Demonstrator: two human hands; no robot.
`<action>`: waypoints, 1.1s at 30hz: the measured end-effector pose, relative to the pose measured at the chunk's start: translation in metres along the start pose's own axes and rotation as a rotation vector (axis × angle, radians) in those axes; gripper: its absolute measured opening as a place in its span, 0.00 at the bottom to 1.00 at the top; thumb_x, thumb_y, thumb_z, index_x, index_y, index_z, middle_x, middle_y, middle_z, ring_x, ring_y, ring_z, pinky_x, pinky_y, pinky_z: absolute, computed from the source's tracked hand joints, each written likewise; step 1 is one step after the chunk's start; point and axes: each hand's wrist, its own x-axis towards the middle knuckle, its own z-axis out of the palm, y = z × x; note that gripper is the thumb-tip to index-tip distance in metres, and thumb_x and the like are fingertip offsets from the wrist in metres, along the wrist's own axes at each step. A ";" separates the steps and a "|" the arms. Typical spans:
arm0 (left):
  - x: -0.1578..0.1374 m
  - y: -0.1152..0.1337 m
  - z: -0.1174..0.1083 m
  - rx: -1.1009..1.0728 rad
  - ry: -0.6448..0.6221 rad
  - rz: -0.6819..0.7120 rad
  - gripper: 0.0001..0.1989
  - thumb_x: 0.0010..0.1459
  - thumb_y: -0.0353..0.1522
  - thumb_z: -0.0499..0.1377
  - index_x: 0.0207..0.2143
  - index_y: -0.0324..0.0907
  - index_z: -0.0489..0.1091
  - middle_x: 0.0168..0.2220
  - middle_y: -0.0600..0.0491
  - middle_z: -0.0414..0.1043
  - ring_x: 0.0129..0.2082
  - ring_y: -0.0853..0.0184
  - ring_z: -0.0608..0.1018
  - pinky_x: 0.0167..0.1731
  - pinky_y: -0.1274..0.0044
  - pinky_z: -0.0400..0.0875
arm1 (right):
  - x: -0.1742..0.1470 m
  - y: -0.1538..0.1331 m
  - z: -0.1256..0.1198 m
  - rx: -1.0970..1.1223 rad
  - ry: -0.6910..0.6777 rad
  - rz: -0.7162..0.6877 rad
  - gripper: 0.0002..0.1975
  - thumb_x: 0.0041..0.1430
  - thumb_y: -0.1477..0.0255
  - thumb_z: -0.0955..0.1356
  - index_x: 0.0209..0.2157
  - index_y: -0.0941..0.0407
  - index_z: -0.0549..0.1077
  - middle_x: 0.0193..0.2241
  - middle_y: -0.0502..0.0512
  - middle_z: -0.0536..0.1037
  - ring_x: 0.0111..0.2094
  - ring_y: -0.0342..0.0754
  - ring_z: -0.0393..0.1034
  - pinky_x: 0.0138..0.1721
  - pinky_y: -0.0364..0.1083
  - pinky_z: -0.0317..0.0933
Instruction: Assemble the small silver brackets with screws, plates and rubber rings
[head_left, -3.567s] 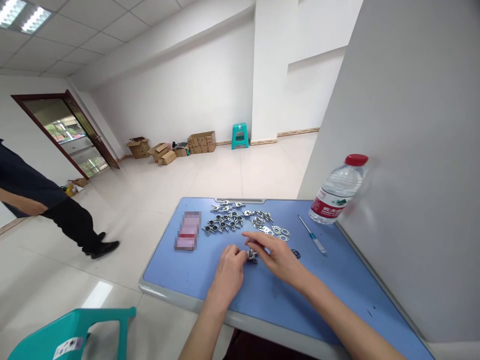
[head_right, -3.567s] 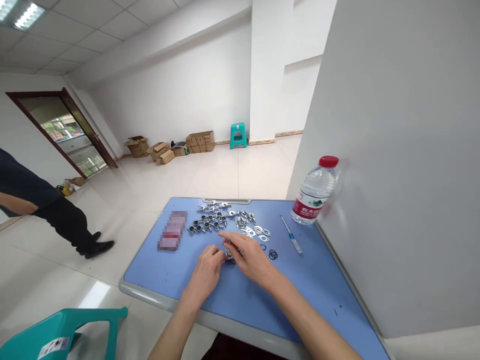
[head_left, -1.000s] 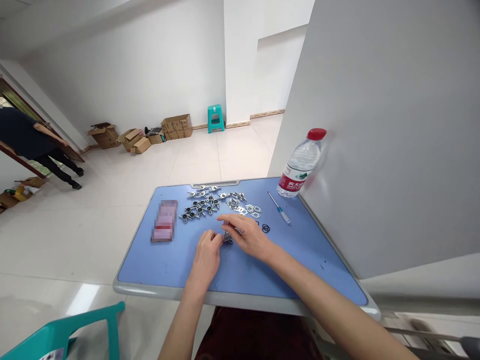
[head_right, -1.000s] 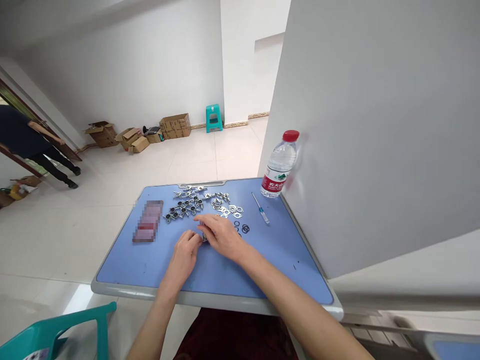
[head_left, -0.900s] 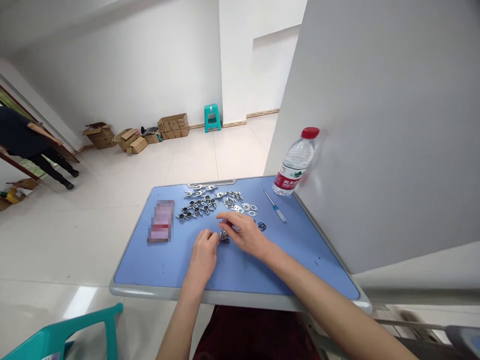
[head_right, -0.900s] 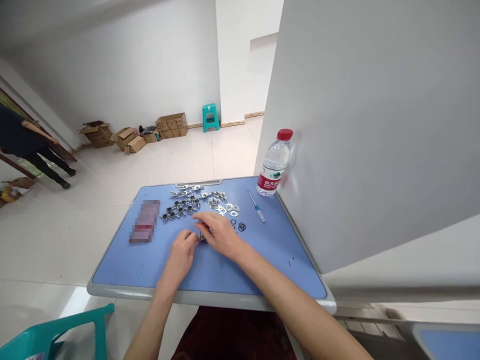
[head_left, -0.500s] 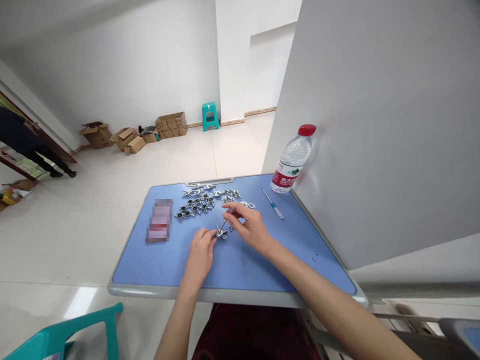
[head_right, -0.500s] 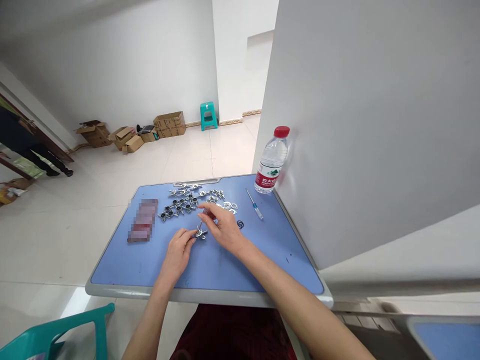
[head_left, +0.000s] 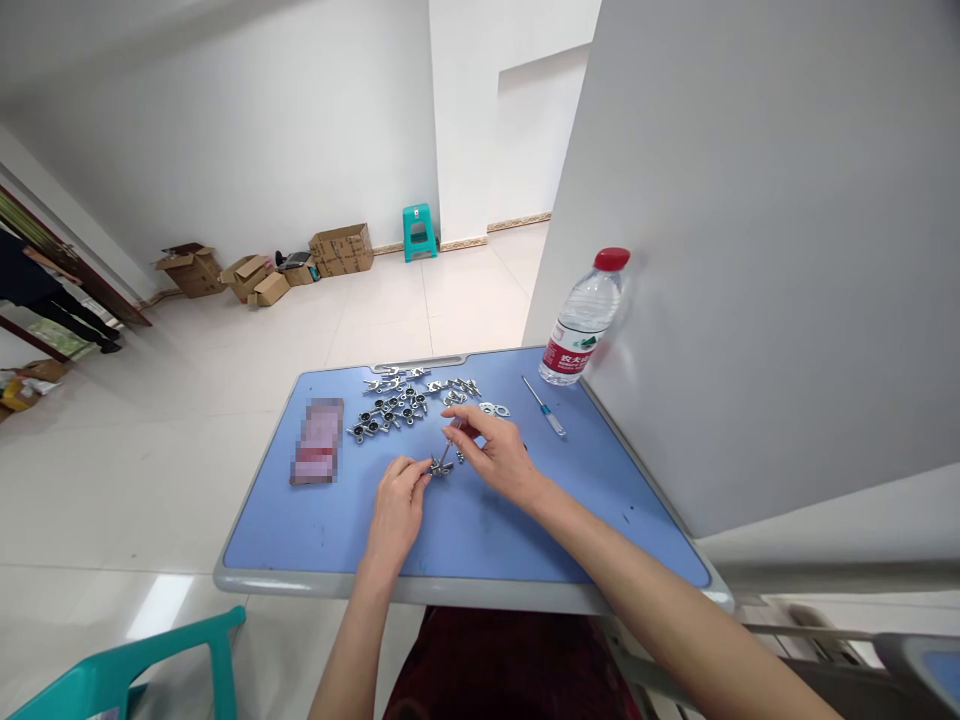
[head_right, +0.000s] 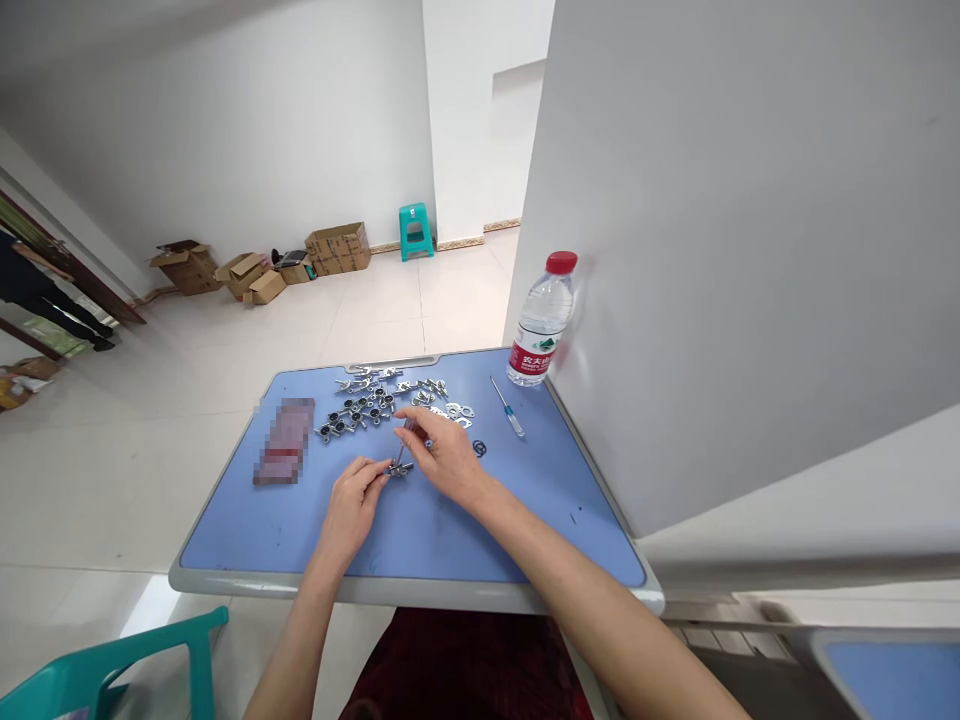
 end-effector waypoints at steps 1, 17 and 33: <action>0.000 0.000 0.000 -0.004 -0.002 0.006 0.15 0.65 0.27 0.51 0.47 0.44 0.74 0.37 0.51 0.72 0.39 0.64 0.75 0.41 0.72 0.71 | 0.000 0.000 0.000 0.000 0.003 0.001 0.08 0.65 0.70 0.64 0.43 0.54 0.72 0.27 0.51 0.77 0.26 0.44 0.70 0.31 0.44 0.66; -0.001 0.003 -0.002 -0.052 -0.015 0.035 0.16 0.65 0.27 0.50 0.46 0.46 0.76 0.33 0.52 0.68 0.35 0.66 0.72 0.37 0.75 0.68 | -0.001 -0.005 0.001 0.011 -0.065 -0.111 0.08 0.65 0.72 0.63 0.44 0.54 0.71 0.31 0.52 0.78 0.28 0.44 0.71 0.33 0.44 0.67; 0.000 0.001 0.000 -0.176 -0.056 -0.028 0.15 0.62 0.26 0.54 0.42 0.46 0.78 0.34 0.53 0.70 0.34 0.67 0.73 0.36 0.75 0.67 | -0.005 -0.006 0.002 -0.028 -0.132 -0.175 0.09 0.67 0.74 0.61 0.47 0.55 0.69 0.33 0.54 0.78 0.34 0.46 0.73 0.37 0.45 0.67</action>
